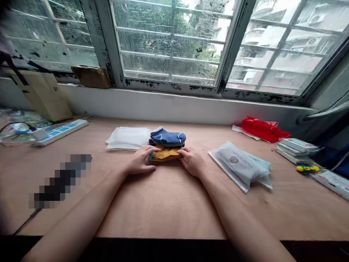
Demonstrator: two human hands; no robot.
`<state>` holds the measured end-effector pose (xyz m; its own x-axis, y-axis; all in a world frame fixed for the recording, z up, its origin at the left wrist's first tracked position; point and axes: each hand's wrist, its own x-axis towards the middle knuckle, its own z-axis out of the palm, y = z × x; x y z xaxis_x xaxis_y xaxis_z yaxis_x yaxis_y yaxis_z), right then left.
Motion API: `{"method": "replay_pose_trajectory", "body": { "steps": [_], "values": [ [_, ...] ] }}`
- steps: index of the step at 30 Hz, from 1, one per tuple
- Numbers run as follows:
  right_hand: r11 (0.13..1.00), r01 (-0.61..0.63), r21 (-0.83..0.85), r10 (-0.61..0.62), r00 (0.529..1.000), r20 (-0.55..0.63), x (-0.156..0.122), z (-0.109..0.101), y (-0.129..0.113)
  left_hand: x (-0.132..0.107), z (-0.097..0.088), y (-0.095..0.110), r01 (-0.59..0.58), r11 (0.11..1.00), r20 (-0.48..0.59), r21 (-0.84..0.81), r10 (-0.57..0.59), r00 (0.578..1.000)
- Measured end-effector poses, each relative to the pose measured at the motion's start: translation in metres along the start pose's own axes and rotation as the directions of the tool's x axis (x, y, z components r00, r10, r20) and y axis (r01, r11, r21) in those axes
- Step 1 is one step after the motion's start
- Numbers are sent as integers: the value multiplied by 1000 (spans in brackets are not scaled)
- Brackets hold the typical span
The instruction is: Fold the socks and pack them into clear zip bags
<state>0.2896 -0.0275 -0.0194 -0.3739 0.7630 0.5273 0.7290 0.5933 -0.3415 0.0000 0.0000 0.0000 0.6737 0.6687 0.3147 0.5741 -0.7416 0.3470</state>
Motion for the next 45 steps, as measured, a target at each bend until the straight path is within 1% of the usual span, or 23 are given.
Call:
{"method": "replay_pose_trajectory", "body": {
  "steps": [3, 7, 9, 11, 13, 15, 16, 18, 21, 23, 25, 27, 29, 31, 32, 33, 34, 35, 36, 38, 40, 42, 45],
  "values": [
    [997, -33, 73, 36, 998, -42, -1, -2, -7, 4, 9, 5, 45, 998, -42, 40, -44, 998],
    [963, -136, 233, 154, 986, -61, -2, -3, -11, 7, 14, 7, 58, 997, -107, 49, -52, 993],
    [911, -219, 350, 251, 967, -49, -2, -2, -10, 8, 13, 7, 60, 998, -138, 35, -54, 989],
    [824, -289, 487, 344, 939, -23, -1, 0, -7, 9, 13, 8, 105, 993, -192, -48, -112, 975],
    [728, -317, 608, 404, 915, -6, 0, 1, -4, 11, 13, 10, 183, 955, -245, -234, -240, 939],
    [645, -334, 688, 451, 892, 11, 2, 3, -2, 14, 16, 12, 268, 855, -250, -445, -406, 879],
    [611, -350, 710, 477, 878, 23, 3, 4, -1, 16, 18, 12, 301, 805, -236, -511, -468, 852],
    [567, -395, 722, 527, 848, 51, 5, 6, 0, 19, 22, 10, 361, 736, -206, -573, -555, 806],
    [571, -444, 690, 548, 833, 83, 4, 9, 1, 22, 25, 4, 417, 684, -175, -598, -620, 765],
    [600, -449, 662, 524, 846, 99, 2, 10, 2, 22, 24, 1, 441, 647, -139, -622, -646, 751],
    [646, -446, 619, 501, 860, 97, 1, 9, 2, 19, 20, 0, 468, 648, -121, -601, -652, 748],
    [740, -448, 502, 495, 868, 45, 0, 6, 1, 16, 15, 3, 501, 730, -190, -466, -635, 749],
    [859, -420, 293, 455, 889, -61, 0, 1, -3, 13, 9, 9, 513, 826, -330, -234, -564, 757],
    [941, -331, 77, 339, 927, -160, 1, -3, -11, 11, 5, 17, 455, 890, -442, -31, -420, 793],
    [963, -270, 0, 265, 947, -179, 1, -5, -16, 11, 5, 22, 391, 920, -457, 39, -331, 825],
    [978, -203, -55, 191, 967, -170, 1, -6, -21, 11, 5, 27, 302, 948, -435, 98, -232, 870],
    [986, -137, -95, 123, 983, -136, 1, -6, -26, 11, 7, 31, 198, 969, -379, 150, -129, 916],
    [989, -77, -124, 67, 995, -78, 0, -5, -30, 11, 10, 35, 97, 976, -297, 194, -36, 954],
    [989, -27, -148, 27, 1000, -1, -1, -4, -34, 11, 13, 37, 16, 974, -199, 225, 30, 979],
    [984, 28, -178, 3, 986, 168, -2, 0, -39, 10, 21, 37, -65, 963, -30, 263, 76, 997],
    [982, 27, -188, 31, 955, 296, -4, 3, -39, 8, 27, 30, -68, 960, 54, 273, 55, 997],
    [983, 10, -183, 57, 932, 357, -5, 5, -38, 6, 29, 21, -73, 966, 92, 249, 52, 994],
    [988, -3, -152, 58, 933, 355, -6, 7, -36, 5, 23, 9, -99, 983, 112, 153, 82, 990]
  ]
}}
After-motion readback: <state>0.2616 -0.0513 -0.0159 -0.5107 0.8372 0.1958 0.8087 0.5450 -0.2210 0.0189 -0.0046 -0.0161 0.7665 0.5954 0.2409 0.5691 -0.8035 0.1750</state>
